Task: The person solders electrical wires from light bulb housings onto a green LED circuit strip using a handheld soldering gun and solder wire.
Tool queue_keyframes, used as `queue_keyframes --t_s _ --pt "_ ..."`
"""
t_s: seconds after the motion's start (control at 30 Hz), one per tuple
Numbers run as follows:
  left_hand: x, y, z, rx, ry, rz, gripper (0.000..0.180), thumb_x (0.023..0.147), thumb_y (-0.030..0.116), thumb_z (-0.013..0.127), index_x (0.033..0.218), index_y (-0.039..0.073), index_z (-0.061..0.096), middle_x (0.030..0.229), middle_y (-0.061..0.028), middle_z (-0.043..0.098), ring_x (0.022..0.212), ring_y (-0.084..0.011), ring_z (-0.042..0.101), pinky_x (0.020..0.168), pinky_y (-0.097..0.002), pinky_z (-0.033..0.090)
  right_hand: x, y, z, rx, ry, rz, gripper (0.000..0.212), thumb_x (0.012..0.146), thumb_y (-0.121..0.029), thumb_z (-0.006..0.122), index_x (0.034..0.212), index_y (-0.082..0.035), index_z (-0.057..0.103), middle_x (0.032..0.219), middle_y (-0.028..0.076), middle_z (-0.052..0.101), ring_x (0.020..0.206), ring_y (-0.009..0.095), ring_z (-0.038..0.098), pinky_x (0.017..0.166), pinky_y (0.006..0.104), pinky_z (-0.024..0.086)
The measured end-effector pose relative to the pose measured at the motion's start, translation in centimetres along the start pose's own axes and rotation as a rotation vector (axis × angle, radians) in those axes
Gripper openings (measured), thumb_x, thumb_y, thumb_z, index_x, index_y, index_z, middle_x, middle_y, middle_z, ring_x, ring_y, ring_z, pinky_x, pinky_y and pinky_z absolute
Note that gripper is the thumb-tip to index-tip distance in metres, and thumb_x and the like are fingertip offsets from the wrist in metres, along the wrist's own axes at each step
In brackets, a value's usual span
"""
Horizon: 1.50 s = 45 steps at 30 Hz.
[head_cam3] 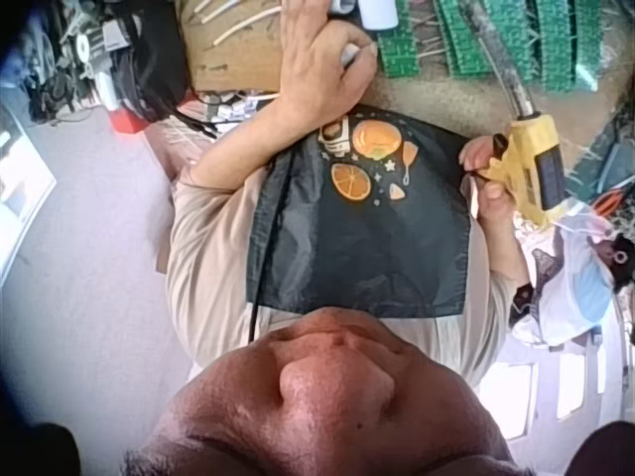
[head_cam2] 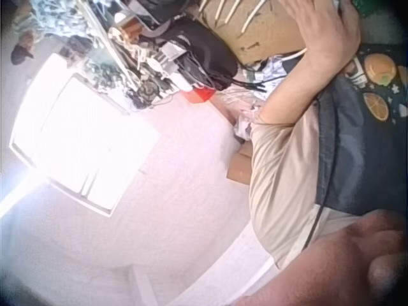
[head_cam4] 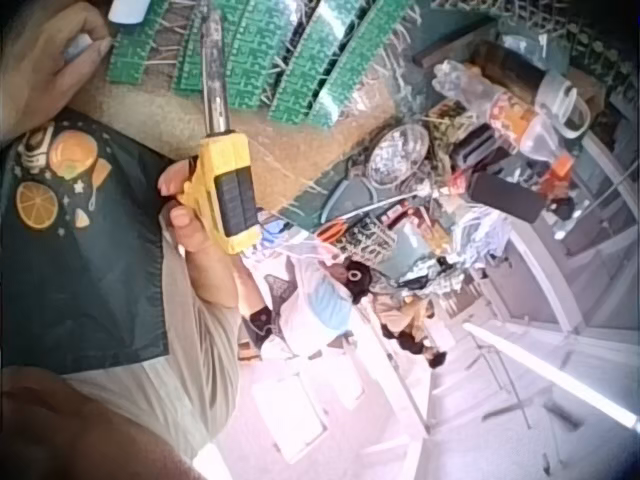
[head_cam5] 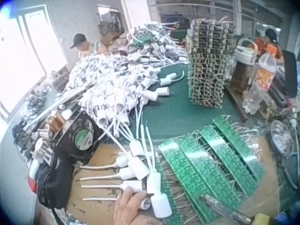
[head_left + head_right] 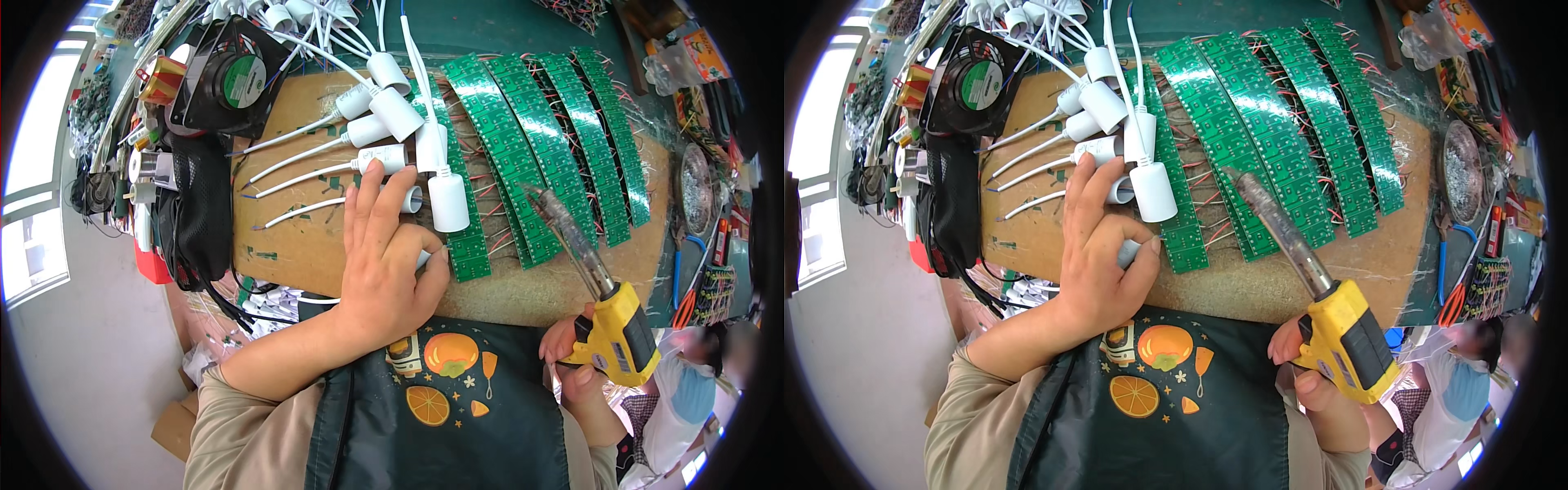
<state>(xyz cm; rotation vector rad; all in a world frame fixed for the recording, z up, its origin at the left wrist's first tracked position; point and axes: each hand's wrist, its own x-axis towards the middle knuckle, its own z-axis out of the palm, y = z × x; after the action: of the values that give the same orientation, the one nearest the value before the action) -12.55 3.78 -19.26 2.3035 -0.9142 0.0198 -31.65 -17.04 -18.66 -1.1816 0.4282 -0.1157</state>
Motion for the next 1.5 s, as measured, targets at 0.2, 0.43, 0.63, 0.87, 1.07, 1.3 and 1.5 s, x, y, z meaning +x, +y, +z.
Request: queue_keyframes --t_s 0.2,0.43,0.63,0.87,1.07,1.3,1.5 --pt "0.1 0.2 -0.3 0.008 -0.033 -0.011 0.014 0.075 0.004 0.07 0.084 0.005 0.059 0.146 -0.0253 0.038 0.14 -0.0518 0.026 0.113 -0.0573 0.023 1.3 -0.2 -0.9 0.098 0.042 -0.078 0.092 0.077 -0.047 0.081 0.141 -0.002 0.032 0.073 0.004 0.051 0.06 0.017 0.053 0.055 0.0322 0.047" --pt "0.2 0.2 -0.5 0.014 -0.05 -0.016 0.015 0.075 0.004 0.07 0.085 0.005 0.059 0.146 -0.0257 0.037 0.14 -0.0517 0.026 0.112 -0.0569 0.023 2.3 0.5 -1.7 0.137 0.04 -0.145 0.084 0.081 -0.04 0.079 0.14 -0.001 0.035 0.073 0.004 0.05 0.058 0.017 0.052 0.053 0.0313 0.046" --pt "0.1 0.1 -0.6 0.02 -0.048 0.009 0.017 0.075 0.003 0.071 0.087 0.006 0.059 0.147 -0.0264 0.036 0.139 -0.0524 0.027 0.112 -0.0571 0.024 2.4 1.1 -1.9 0.155 0.039 -0.167 0.084 0.081 -0.039 0.079 0.142 -0.002 0.035 0.073 0.004 0.05 0.058 0.017 0.052 0.053 0.0315 0.046" --pt "-0.5 -0.7 -2.4 0.013 -0.024 0.079 0.042 0.067 0.006 0.079 0.104 0.006 0.06 0.147 -0.0279 0.035 0.139 -0.0538 0.027 0.11 -0.0586 0.029 2.6 1.0 -2.1 0.165 0.031 -0.162 0.084 0.08 -0.04 0.079 0.141 -0.002 0.036 0.072 0.003 0.05 0.058 0.017 0.052 0.053 0.0314 0.046" --pt "-0.2 -2.7 -3.3 0.295 0.067 0.233 0.049 0.061 0.019 0.085 0.105 0.011 0.063 0.146 -0.0244 0.039 0.137 -0.0502 0.033 0.11 -0.0617 0.026 2.8 0.9 -2.0 0.144 0.037 -0.181 0.083 0.081 -0.042 0.078 0.14 -0.002 0.036 0.071 0.003 0.05 0.058 0.016 0.052 0.052 0.0305 0.046" --pt "2.4 -2.6 -4.3 0.281 0.035 0.222 0.051 0.062 0.024 0.086 0.106 0.011 0.064 0.143 -0.0209 0.044 0.136 -0.0474 0.037 0.108 -0.0605 0.032 2.7 1.2 -2.0 0.137 0.045 -0.167 0.083 0.08 -0.046 0.078 0.139 -0.004 0.037 0.069 0.002 0.049 0.057 0.016 0.052 0.051 0.0306 0.046" --pt "8.7 -3.8 -7.1 0.221 0.135 0.394 0.034 0.074 0.015 0.079 0.103 0.005 0.064 0.12 -0.0142 0.062 0.114 -0.0356 0.059 0.095 -0.044 0.047 2.7 1.4 -1.9 0.171 0.033 -0.177 0.082 0.081 -0.043 0.078 0.139 -0.003 0.037 0.069 0.002 0.05 0.057 0.016 0.052 0.052 0.0306 0.046"
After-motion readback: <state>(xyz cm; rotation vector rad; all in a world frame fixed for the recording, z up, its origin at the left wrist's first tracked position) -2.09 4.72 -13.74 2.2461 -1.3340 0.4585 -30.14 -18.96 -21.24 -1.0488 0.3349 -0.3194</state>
